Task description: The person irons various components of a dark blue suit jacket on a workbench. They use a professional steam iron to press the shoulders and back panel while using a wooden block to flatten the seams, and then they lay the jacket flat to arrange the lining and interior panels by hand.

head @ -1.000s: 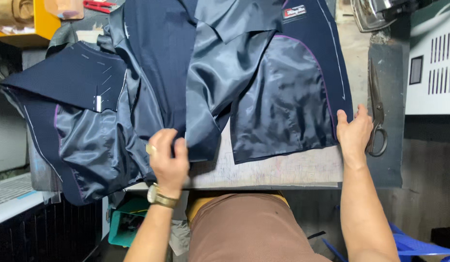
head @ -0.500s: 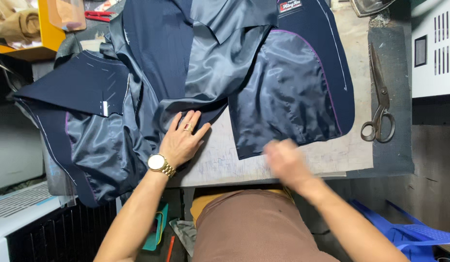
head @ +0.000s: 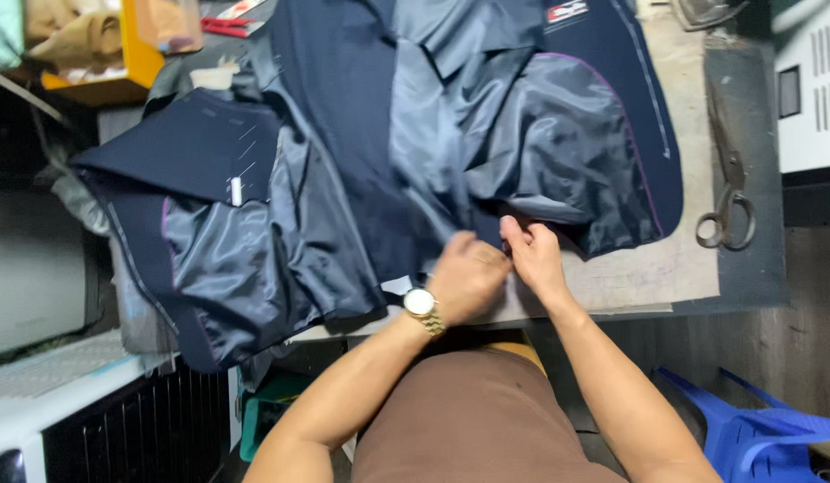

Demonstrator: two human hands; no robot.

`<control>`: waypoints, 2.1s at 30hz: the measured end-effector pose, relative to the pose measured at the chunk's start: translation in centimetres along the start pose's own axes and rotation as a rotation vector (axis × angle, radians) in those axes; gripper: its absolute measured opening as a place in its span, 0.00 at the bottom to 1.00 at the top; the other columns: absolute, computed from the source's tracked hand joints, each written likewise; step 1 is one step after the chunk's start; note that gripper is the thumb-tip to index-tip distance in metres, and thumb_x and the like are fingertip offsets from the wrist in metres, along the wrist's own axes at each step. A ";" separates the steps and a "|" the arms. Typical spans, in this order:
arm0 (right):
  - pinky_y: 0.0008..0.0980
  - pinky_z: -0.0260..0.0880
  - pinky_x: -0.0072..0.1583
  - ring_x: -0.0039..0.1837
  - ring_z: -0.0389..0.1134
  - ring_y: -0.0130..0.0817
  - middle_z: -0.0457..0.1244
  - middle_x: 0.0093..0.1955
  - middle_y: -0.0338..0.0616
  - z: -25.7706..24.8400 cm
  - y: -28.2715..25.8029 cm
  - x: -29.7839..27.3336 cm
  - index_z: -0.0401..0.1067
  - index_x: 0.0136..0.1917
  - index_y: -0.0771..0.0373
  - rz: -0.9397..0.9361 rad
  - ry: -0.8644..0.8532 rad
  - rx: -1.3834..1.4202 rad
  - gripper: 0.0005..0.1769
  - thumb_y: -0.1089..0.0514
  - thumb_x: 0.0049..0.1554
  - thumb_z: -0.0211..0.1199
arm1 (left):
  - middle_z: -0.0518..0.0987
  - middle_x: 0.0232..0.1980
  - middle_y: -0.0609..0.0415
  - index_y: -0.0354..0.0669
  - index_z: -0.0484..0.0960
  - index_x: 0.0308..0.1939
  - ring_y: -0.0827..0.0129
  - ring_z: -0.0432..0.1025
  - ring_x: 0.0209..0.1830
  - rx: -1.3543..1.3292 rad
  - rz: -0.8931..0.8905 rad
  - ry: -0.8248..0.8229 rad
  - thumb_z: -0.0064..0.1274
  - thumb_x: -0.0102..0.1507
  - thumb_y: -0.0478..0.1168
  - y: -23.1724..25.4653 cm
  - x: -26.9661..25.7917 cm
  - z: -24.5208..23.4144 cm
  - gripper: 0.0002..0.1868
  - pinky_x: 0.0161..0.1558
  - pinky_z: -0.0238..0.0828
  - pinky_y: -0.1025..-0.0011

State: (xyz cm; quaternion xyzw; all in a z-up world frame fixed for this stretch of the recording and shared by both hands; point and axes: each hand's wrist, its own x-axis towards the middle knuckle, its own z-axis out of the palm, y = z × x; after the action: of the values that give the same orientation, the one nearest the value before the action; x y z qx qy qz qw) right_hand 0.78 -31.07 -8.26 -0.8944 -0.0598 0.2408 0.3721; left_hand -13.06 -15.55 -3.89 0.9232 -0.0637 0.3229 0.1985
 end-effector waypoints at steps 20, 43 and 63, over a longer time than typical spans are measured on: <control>0.38 0.68 0.45 0.39 0.69 0.39 0.68 0.35 0.45 -0.4 8.6 0.5 0.79 0.55 0.62 -0.102 0.177 -0.248 0.14 0.51 0.63 0.73 | 0.72 0.66 0.41 0.48 0.74 0.66 0.49 0.67 0.70 0.300 -0.372 -0.290 0.48 0.69 0.51 -6.8 -19.8 -15.6 0.23 0.70 0.55 0.40; 0.50 0.71 0.54 0.54 0.72 0.60 0.71 0.45 0.60 9.1 -6.2 -6.8 0.80 0.47 0.68 -0.432 -0.325 -0.184 0.20 0.50 0.50 0.78 | 0.79 0.53 0.47 0.38 0.71 0.71 0.48 0.71 0.58 0.536 -1.464 -0.005 0.58 0.68 0.58 -12.6 -26.5 -24.1 0.36 0.61 0.50 0.41; 0.37 0.60 0.45 0.43 0.62 0.43 0.61 0.44 0.46 18.0 -7.1 -12.8 0.73 0.50 0.63 -1.565 -0.073 -0.290 0.15 0.58 0.67 0.45 | 0.78 0.35 0.49 0.47 0.80 0.33 0.45 0.76 0.42 0.658 -1.167 0.106 0.58 0.72 0.52 -23.6 -27.2 -23.8 0.18 0.46 0.70 0.52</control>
State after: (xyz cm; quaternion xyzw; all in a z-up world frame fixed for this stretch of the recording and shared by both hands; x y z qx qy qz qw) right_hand -18.50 -18.16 -9.36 -0.6237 -0.7135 -0.0717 0.3110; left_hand -42.12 15.47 -11.49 0.8016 0.5573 0.2101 0.0517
